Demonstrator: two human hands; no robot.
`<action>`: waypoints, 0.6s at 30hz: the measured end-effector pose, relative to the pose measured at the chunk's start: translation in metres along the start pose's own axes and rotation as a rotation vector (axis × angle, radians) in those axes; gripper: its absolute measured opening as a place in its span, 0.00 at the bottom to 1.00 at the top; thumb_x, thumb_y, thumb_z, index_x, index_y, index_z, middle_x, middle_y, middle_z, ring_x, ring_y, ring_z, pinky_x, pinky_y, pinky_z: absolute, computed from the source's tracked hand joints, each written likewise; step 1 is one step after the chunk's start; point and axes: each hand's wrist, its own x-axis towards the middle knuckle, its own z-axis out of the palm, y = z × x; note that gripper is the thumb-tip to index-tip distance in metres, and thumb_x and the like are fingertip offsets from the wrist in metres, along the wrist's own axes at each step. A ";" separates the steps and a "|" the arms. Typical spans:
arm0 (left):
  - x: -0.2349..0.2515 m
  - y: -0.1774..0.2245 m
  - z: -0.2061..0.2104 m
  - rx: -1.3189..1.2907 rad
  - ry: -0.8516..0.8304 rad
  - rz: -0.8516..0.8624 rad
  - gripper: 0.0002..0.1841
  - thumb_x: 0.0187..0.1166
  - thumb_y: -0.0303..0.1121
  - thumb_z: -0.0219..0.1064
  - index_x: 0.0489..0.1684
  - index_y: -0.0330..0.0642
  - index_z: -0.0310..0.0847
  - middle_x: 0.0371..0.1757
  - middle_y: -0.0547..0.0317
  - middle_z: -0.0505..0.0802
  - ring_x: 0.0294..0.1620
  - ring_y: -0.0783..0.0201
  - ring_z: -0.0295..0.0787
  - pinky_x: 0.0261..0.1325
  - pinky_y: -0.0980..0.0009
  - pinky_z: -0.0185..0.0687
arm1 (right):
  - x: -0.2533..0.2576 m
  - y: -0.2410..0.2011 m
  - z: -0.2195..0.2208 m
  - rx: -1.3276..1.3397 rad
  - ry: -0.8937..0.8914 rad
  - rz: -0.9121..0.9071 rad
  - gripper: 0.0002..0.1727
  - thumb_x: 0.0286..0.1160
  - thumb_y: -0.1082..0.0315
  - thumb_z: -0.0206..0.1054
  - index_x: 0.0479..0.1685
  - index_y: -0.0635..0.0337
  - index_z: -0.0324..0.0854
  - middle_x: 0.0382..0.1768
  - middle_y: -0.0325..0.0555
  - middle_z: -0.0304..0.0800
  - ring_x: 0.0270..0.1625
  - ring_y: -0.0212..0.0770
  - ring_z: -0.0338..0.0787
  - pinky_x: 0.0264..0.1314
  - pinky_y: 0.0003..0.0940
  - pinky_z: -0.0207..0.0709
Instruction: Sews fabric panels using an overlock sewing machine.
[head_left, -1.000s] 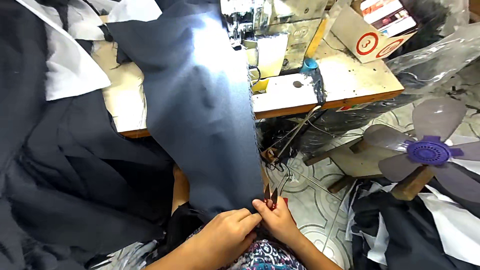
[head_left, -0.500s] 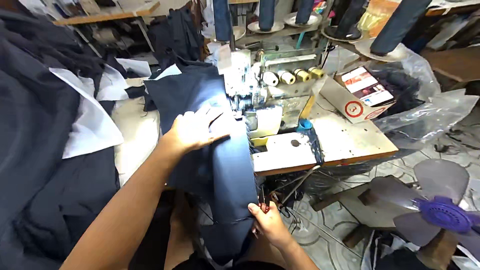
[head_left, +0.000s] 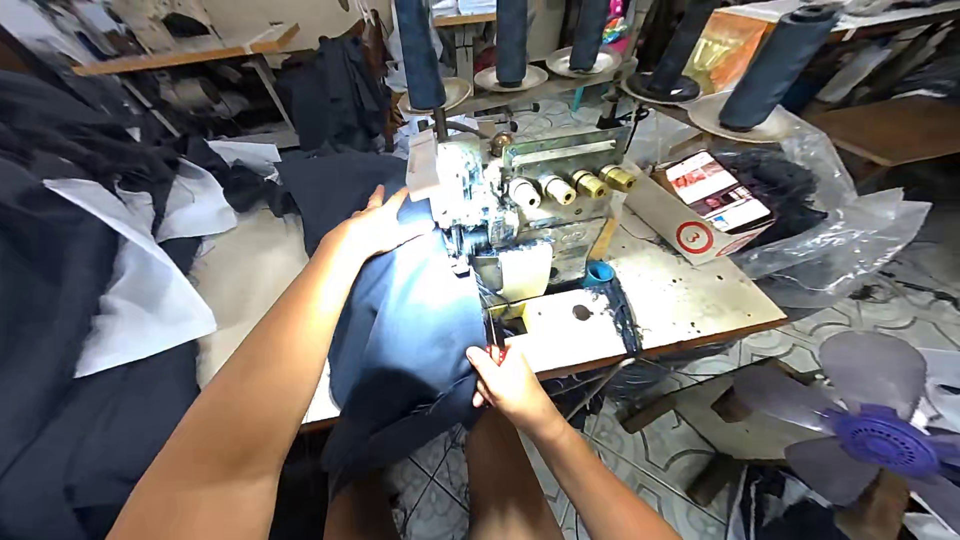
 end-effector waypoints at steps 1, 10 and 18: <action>0.002 0.001 0.002 -0.012 0.061 -0.020 0.48 0.76 0.68 0.64 0.97 0.60 0.48 0.94 0.32 0.49 0.86 0.22 0.56 0.75 0.22 0.58 | 0.003 -0.002 0.002 0.001 0.012 0.009 0.08 0.88 0.71 0.57 0.37 0.63 0.73 0.13 0.33 0.72 0.10 0.26 0.74 0.16 0.21 0.75; -0.169 0.030 0.080 -0.079 0.541 0.513 0.25 0.80 0.57 0.59 0.33 0.46 0.90 0.57 0.49 0.91 0.66 0.43 0.82 0.62 0.39 0.74 | -0.046 0.043 0.003 0.273 -0.044 -0.055 0.13 0.87 0.66 0.55 0.29 0.54 0.72 0.09 0.28 0.71 0.09 0.25 0.71 0.16 0.23 0.73; -0.346 0.014 0.218 -0.250 0.425 0.533 0.32 0.60 0.62 0.77 0.64 0.59 0.84 0.59 0.54 0.89 0.61 0.50 0.85 0.63 0.51 0.79 | -0.153 0.121 0.007 0.342 -0.008 0.080 0.08 0.85 0.68 0.55 0.36 0.50 0.75 0.11 0.24 0.71 0.11 0.20 0.69 0.18 0.19 0.69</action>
